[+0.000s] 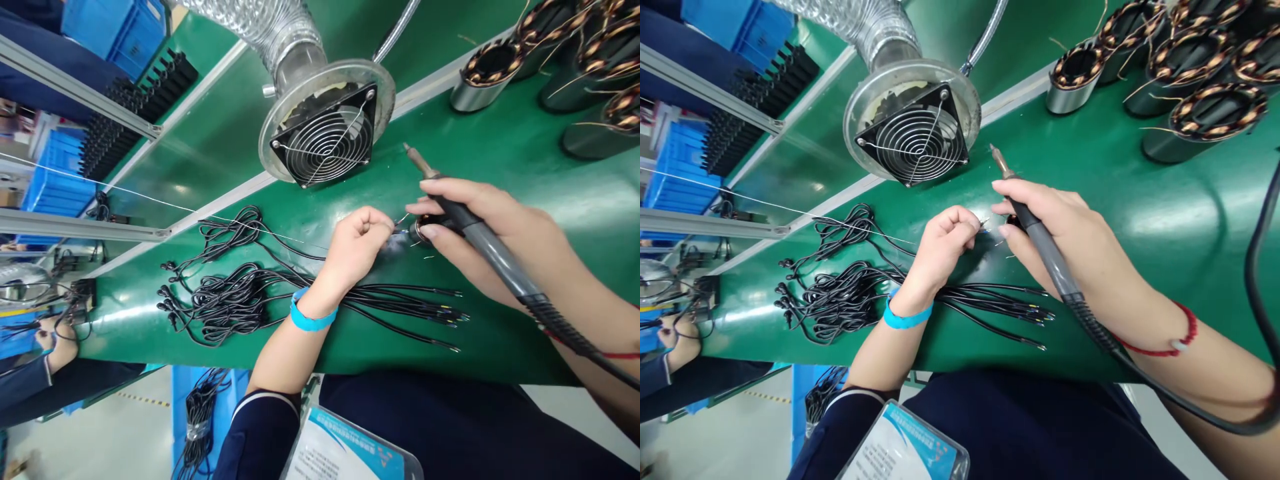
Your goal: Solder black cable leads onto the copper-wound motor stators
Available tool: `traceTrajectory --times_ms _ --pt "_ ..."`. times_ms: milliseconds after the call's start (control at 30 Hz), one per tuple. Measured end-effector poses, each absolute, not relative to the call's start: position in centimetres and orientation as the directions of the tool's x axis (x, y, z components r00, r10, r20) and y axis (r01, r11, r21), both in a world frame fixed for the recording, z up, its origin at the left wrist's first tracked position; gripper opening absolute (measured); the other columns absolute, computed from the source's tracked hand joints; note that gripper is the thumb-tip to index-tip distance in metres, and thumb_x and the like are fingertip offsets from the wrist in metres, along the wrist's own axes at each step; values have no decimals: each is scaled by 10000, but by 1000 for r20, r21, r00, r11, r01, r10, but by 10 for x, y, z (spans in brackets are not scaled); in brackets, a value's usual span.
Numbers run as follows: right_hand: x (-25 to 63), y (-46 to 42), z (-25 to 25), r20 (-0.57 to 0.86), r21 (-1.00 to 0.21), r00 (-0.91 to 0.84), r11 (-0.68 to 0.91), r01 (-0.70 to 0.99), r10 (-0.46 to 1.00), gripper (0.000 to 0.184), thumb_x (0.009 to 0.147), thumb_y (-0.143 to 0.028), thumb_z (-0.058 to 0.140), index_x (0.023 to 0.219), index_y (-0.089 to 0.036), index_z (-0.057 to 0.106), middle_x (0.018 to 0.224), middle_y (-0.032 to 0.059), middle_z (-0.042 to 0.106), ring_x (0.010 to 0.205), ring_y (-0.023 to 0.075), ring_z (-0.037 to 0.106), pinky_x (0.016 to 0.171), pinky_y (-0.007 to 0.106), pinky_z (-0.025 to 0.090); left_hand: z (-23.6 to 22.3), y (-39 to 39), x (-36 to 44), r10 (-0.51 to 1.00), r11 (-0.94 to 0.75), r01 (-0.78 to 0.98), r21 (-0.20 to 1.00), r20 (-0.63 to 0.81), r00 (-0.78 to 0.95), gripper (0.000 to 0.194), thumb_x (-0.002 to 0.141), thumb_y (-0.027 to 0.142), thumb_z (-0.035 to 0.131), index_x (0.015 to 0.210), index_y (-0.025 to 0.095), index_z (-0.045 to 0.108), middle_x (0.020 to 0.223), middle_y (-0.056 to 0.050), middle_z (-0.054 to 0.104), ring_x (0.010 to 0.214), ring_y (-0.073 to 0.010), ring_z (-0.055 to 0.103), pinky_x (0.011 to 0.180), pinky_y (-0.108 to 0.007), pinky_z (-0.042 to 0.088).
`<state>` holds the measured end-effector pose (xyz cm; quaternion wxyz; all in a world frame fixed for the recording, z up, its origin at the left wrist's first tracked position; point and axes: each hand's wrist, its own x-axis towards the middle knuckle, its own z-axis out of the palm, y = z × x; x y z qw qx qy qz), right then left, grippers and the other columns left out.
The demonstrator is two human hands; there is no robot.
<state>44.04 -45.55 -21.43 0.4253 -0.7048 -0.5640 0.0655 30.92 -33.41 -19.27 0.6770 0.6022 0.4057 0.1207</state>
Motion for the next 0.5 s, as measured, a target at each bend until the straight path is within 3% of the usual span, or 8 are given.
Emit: traceTrajectory --times_ms 133,300,500 --pt "435 -457 -214 445 -676 416 -8 737 793 443 949 -259 610 1386 -296 546 1057 -8 753 1078 220 693 961 370 536 -192 -335 308 668 234 303 924 -379 641 170 825 54 571 695 163 561 592 67 507 564 -54 438 561 -188 358" --pt "429 -453 -213 499 -625 304 94 775 812 416 953 -219 568 1362 -283 528 941 2 728 889 217 687 852 392 542 -191 -335 303 676 196 287 938 -342 653 178 823 53 584 713 176 516 590 80 492 522 -45 408 536 -189 343" --pt "432 -451 -220 382 -756 409 26 654 829 431 934 -261 601 1357 -321 547 943 -14 720 953 211 711 898 376 568 -191 -335 298 615 198 278 940 -340 711 185 859 202 668 727 175 542 547 70 549 506 -50 494 534 -183 386"
